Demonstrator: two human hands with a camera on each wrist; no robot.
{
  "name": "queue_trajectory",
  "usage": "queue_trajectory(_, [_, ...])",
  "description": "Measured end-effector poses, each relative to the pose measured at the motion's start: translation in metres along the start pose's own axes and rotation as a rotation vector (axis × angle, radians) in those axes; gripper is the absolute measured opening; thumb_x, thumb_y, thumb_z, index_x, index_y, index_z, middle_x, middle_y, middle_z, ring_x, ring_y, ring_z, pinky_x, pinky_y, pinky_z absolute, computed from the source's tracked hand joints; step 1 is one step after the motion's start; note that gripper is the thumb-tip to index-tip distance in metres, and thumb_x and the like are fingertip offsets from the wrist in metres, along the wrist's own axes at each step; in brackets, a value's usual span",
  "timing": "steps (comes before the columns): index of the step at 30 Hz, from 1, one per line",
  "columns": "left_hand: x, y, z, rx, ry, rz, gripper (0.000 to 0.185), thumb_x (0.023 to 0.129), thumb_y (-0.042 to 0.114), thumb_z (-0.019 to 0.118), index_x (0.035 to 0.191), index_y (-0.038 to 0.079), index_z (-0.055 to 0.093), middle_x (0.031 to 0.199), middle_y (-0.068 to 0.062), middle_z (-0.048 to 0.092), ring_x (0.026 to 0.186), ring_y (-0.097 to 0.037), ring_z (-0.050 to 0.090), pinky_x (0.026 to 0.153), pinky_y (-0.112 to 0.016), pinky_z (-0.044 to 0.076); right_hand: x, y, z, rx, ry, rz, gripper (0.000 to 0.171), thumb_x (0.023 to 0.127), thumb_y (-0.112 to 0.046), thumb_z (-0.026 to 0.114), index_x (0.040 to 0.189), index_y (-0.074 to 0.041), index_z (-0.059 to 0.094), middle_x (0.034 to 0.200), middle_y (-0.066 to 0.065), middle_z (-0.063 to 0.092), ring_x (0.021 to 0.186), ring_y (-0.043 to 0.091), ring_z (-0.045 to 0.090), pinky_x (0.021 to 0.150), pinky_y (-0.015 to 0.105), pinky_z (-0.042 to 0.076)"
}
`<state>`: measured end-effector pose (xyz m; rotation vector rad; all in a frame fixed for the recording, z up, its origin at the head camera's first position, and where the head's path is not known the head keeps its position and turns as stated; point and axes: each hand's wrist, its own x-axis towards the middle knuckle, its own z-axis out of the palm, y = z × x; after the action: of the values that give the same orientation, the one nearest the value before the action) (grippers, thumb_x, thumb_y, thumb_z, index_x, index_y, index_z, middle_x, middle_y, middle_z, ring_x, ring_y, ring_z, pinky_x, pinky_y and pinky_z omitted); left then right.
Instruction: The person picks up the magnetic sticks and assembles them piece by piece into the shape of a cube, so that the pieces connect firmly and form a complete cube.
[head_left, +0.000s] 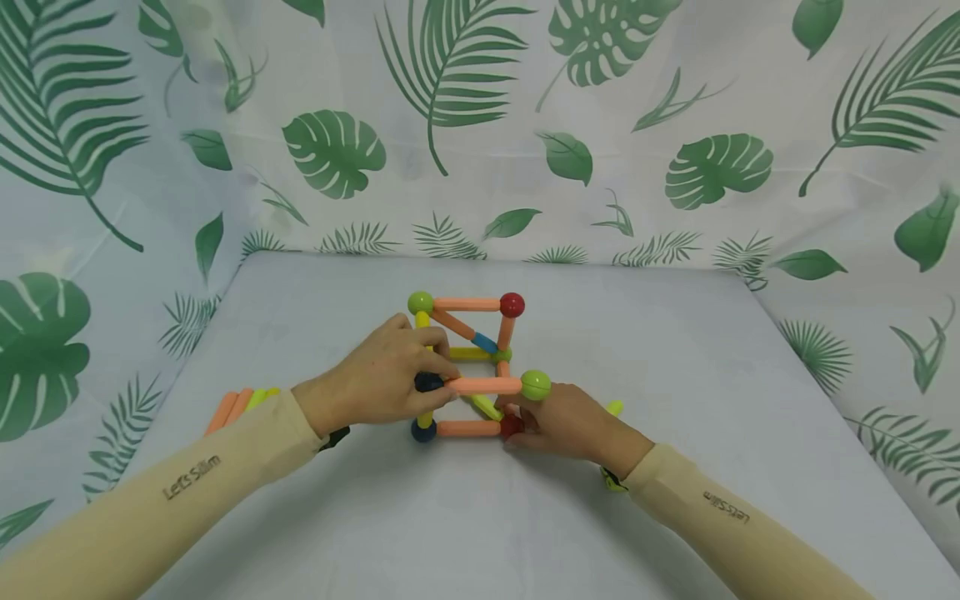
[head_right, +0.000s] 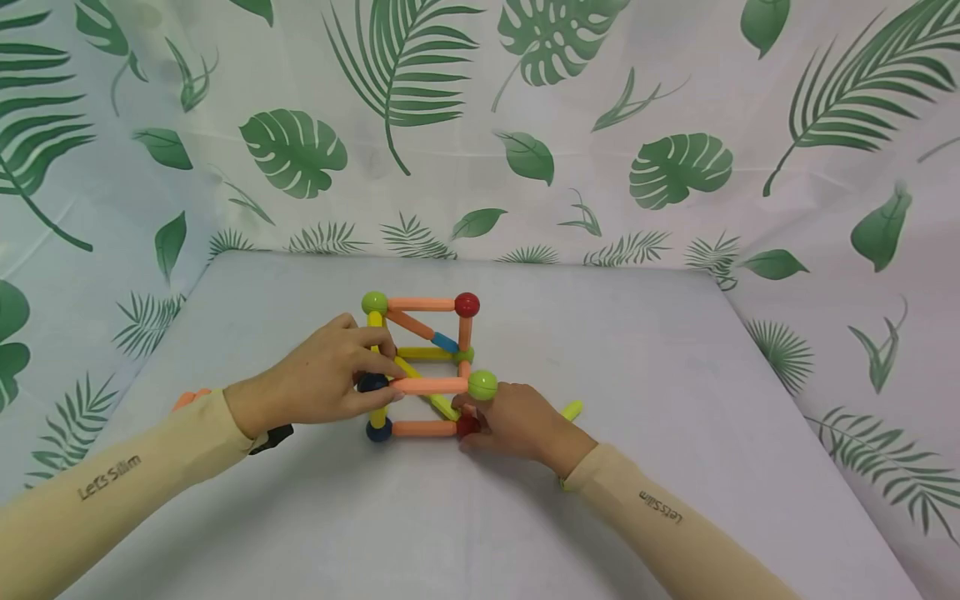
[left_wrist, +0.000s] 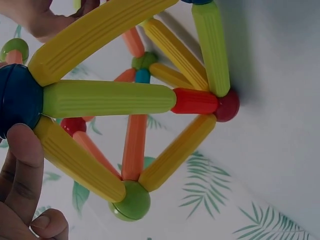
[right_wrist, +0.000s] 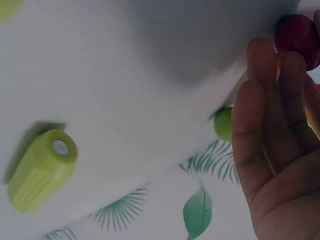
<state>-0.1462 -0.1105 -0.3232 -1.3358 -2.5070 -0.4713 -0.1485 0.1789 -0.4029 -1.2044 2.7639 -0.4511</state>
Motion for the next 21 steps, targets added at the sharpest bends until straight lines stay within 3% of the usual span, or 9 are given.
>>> queue_trajectory(4, [0.003,-0.006,0.000,0.020,-0.014,-0.004,0.016,0.089,0.034,0.079,0.094,0.019,0.082,0.090,0.005,0.062,0.071,-0.009,0.050,0.072,-0.034,0.033,0.006,-0.001,0.001,-0.089,0.031,0.008,0.038,0.082,-0.034,0.086,0.111,-0.016,0.070,0.070,-0.009,0.054,0.059,0.005,0.046,0.054,0.024,0.042])
queue_trajectory(17, [0.024,-0.050,-0.002,0.015,-0.042,-0.052,0.022,0.092,0.038,0.075,0.101,0.019,0.083,0.095,0.003,0.061,0.072,-0.011,0.051,0.076,-0.038,0.033,0.038,0.015,-0.005,-0.063,0.005,0.214,0.036,0.087,-0.031,0.082,0.118,-0.017,0.069,0.069,-0.011,0.058,0.063,0.008,0.054,0.055,0.027,0.045])
queue_trajectory(21, [0.028,-0.059,-0.002,0.013,-0.046,-0.063,0.023,0.093,0.039,0.075,0.102,0.019,0.083,0.096,0.002,0.062,0.074,-0.013,0.053,0.079,-0.039,0.034,0.043,0.007,-0.008,-0.121,0.027,0.304,0.033,0.087,-0.037,0.081,0.109,-0.015,0.068,0.062,-0.009,0.055,0.057,0.010,0.052,0.049,0.027,0.043])
